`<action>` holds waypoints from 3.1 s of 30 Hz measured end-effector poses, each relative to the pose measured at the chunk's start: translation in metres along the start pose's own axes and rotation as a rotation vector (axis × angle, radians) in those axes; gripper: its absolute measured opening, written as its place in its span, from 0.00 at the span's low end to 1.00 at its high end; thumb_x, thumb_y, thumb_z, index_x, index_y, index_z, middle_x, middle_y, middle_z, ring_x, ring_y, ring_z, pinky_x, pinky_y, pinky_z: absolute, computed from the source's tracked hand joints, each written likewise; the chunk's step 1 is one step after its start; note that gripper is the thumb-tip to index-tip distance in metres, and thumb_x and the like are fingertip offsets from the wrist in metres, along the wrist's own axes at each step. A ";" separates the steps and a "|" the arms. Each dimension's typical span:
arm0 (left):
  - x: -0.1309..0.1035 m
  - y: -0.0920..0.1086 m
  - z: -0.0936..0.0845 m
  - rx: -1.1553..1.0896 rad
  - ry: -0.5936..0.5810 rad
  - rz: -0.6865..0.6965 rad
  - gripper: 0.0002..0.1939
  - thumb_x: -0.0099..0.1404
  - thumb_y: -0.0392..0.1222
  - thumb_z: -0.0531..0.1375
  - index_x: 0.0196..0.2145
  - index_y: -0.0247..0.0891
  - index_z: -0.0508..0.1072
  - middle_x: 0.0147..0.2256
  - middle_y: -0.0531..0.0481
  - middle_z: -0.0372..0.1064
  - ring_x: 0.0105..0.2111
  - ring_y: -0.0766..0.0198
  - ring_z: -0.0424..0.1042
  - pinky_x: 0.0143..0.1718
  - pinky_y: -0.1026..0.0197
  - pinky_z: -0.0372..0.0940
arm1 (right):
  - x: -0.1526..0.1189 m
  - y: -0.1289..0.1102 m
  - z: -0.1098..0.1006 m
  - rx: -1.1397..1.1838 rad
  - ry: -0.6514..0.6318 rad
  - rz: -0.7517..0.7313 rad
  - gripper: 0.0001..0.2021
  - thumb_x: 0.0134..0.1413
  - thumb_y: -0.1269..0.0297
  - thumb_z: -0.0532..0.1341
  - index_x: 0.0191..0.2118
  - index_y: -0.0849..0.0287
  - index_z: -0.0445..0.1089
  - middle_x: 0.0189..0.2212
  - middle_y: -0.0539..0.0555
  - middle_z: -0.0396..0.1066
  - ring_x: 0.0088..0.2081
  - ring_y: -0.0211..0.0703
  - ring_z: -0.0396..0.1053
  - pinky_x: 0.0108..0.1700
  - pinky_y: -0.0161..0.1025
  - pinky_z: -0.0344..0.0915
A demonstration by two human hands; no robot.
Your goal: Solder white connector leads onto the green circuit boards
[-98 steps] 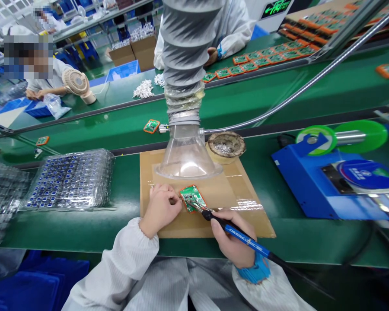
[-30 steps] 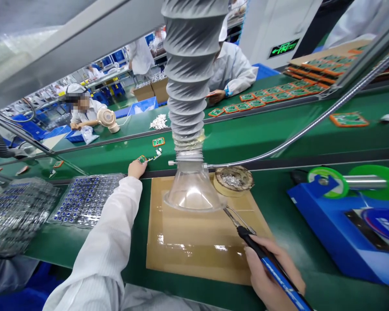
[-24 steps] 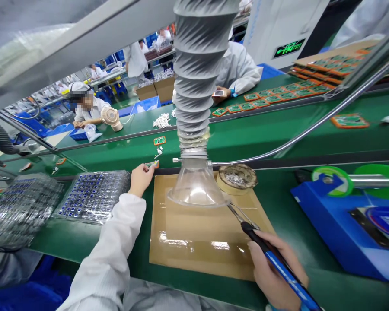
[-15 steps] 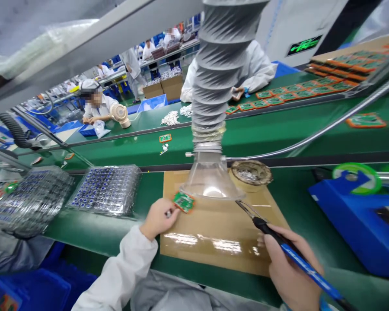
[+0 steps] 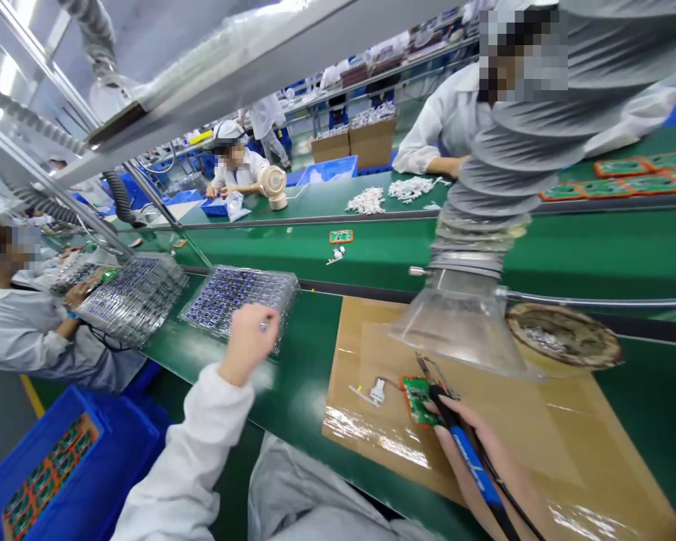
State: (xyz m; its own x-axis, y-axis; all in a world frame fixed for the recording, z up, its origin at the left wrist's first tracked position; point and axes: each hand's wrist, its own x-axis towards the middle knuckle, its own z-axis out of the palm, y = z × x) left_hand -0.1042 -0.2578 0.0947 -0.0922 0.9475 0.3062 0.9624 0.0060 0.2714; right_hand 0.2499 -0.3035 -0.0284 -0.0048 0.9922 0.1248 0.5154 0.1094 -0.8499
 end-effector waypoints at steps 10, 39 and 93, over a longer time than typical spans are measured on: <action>0.036 -0.110 -0.008 0.337 -0.060 -0.530 0.15 0.69 0.45 0.55 0.35 0.40 0.81 0.39 0.42 0.80 0.43 0.50 0.77 0.47 0.55 0.65 | 0.000 -0.003 -0.003 0.027 0.047 -0.006 0.20 0.59 0.44 0.60 0.55 0.39 0.69 0.45 0.48 0.81 0.49 0.60 0.79 0.44 0.50 0.79; 0.070 -0.116 0.002 0.105 0.029 -0.772 0.12 0.59 0.48 0.65 0.35 0.37 0.83 0.40 0.37 0.81 0.46 0.44 0.78 0.49 0.50 0.65 | -0.005 -0.021 -0.004 0.098 0.050 0.080 0.23 0.64 0.44 0.57 0.58 0.49 0.68 0.48 0.53 0.80 0.50 0.52 0.78 0.55 0.45 0.73; -0.058 0.153 0.087 -0.905 -0.519 -0.090 0.10 0.62 0.44 0.65 0.25 0.39 0.77 0.28 0.47 0.76 0.32 0.59 0.72 0.38 0.58 0.65 | -0.015 -0.031 0.000 0.379 0.275 0.007 0.08 0.58 0.61 0.67 0.43 0.52 0.74 0.36 0.52 0.78 0.35 0.43 0.78 0.39 0.37 0.75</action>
State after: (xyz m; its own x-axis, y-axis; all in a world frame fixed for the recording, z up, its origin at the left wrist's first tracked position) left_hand 0.0705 -0.2835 0.0391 0.1733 0.9775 -0.1204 0.3876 0.0447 0.9207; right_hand 0.2339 -0.3218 -0.0041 0.2511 0.9458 0.2060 0.1650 0.1679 -0.9719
